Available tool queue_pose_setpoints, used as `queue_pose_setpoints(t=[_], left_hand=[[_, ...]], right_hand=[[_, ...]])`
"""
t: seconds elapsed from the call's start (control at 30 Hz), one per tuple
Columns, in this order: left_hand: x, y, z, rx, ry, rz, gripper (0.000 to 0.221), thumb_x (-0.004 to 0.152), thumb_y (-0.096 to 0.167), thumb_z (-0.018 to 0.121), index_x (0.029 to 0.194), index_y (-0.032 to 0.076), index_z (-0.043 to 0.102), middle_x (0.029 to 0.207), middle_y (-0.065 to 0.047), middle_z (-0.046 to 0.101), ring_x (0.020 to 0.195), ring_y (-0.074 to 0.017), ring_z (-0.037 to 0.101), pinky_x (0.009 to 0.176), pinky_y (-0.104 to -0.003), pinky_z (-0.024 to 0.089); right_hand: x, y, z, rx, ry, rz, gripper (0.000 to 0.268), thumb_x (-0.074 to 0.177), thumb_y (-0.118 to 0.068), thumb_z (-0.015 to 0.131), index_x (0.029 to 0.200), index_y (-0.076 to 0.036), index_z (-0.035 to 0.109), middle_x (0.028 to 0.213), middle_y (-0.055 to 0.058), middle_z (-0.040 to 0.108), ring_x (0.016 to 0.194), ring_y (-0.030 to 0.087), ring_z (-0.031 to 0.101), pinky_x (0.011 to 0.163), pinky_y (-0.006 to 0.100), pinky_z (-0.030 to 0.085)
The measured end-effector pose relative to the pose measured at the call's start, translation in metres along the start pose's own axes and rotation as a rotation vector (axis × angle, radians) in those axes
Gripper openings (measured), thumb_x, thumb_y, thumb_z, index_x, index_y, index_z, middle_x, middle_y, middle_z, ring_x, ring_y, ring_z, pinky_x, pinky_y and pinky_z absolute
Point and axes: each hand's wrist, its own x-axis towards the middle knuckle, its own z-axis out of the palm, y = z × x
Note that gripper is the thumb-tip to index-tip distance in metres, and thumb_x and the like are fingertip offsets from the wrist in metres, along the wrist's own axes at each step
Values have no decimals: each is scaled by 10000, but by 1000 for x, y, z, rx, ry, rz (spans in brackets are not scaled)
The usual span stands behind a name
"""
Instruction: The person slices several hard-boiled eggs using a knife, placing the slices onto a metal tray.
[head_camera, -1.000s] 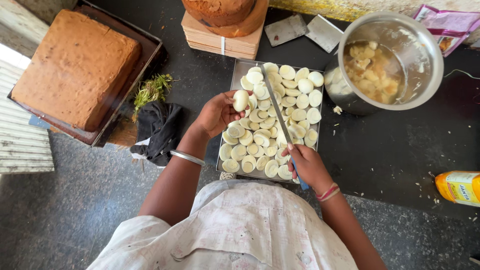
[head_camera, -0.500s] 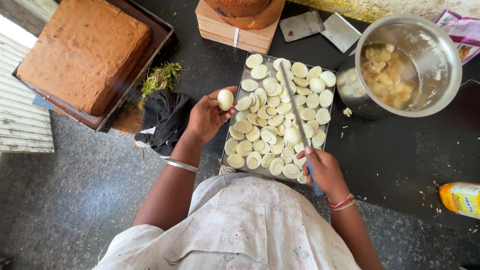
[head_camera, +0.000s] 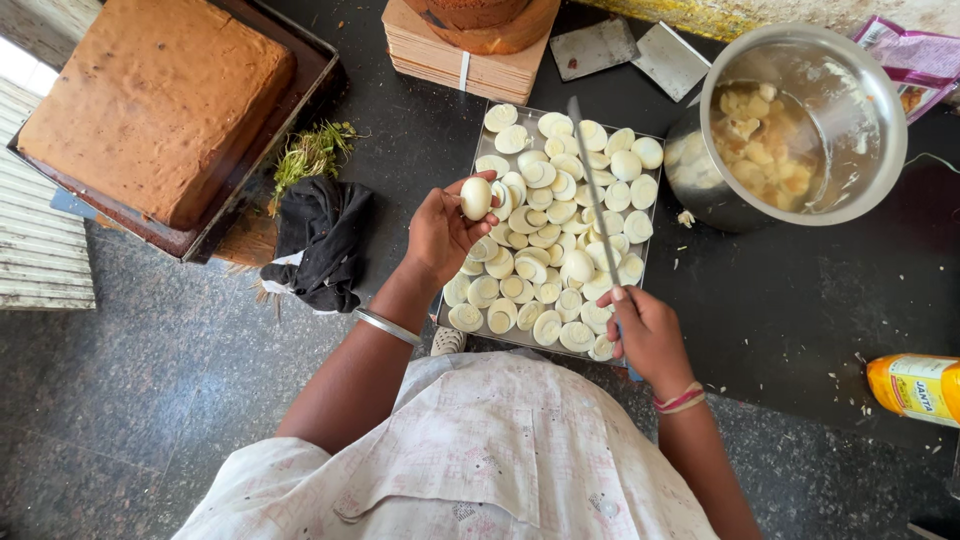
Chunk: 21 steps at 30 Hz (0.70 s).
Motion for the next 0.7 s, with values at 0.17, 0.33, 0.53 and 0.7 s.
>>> queue_pose_setpoints(t=[0.17, 0.33, 0.53, 0.7], left_hand=[[-2, -10, -2, 9, 45, -10, 619, 913, 161, 262, 1414, -78, 537, 1084, -197, 665, 871, -214, 636, 846, -319, 562], [-8, -19, 7, -14, 59, -27, 569, 926, 145, 292, 1431, -16, 497, 1163, -181, 658, 993, -244, 655, 924, -333, 554], [0, -36, 48, -39, -53, -121, 344, 1082, 128, 435, 1425, 96, 453, 1252, -152, 602, 1133, -246, 639, 1003, -352, 519], [-11, -49, 73, -125, -237, -143, 380, 1043, 149, 406, 1419, 136, 459, 1255, -89, 607, 1216, -213, 647, 1033, -392, 498]], right_hand=[[-14, 8, -8, -3, 4, 49, 389, 1047, -335, 481, 972, -27, 705, 573, 29, 576, 430, 98, 534, 430, 279, 431], [-26, 15, 7, 80, -52, 73, 376, 1038, -320, 498, 964, -21, 714, 564, 34, 571, 447, 93, 523, 437, 273, 435], [-24, 9, 19, 124, -128, -99, 299, 1029, -270, 527, 998, -24, 695, 597, -9, 562, 487, 64, 503, 464, 245, 416], [-33, 2, 24, 241, -134, -219, 304, 1060, -276, 485, 997, -22, 638, 604, 9, 576, 515, 65, 499, 494, 240, 421]])
